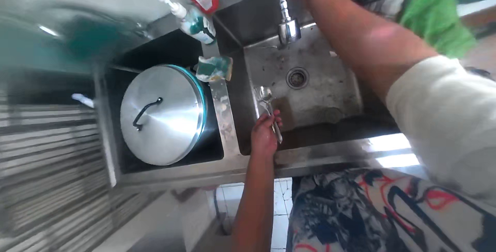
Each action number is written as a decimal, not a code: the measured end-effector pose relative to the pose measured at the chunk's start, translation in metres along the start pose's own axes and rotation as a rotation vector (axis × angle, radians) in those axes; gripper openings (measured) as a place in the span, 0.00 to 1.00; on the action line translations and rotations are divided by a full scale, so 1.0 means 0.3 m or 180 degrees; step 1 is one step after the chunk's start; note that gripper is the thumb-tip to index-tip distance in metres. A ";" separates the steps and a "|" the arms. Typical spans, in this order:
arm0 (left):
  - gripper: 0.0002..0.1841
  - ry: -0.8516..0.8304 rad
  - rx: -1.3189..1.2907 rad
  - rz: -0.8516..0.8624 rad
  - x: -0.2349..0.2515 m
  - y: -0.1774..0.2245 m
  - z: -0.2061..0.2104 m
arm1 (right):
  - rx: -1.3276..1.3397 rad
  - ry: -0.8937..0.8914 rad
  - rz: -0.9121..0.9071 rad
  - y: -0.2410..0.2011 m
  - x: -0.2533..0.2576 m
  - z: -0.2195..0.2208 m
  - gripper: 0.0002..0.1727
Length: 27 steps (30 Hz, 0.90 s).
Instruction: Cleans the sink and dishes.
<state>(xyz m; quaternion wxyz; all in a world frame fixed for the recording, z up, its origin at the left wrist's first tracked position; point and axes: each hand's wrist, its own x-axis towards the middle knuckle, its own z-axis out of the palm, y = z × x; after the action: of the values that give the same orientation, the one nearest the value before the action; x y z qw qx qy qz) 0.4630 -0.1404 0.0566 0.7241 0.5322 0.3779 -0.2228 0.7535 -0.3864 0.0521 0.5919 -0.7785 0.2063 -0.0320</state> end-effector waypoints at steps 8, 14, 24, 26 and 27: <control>0.12 -0.0189 -0.0630 -0.0307 0.020 -0.083 0.097 | -0.1714 -0.2321 0.0549 0.374 -0.719 -0.157 0.25; 0.14 -0.0209 -0.0227 -0.0279 -0.009 -0.155 0.158 | -0.0551 -0.2255 0.1120 0.248 -1.038 -0.115 0.25; 0.21 -0.0975 -0.0154 0.0076 -0.135 -0.042 0.057 | -0.2031 -0.1158 -0.0177 0.048 -1.103 -0.142 0.18; 0.21 -0.0906 0.0023 -0.0018 -0.143 -0.018 0.007 | -0.2224 -0.0638 -0.0665 0.082 -1.100 -0.166 0.18; 0.21 -0.0831 0.0072 -0.0032 -0.144 -0.008 -0.016 | -0.2464 -0.0617 -0.0754 0.131 -1.087 -0.175 0.16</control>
<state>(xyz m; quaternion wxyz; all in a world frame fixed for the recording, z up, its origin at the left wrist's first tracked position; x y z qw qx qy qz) 0.4332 -0.1402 0.0884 0.7600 0.5048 0.2805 -0.2980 0.4294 -0.3255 0.0942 0.2645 -0.9613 0.0554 0.0535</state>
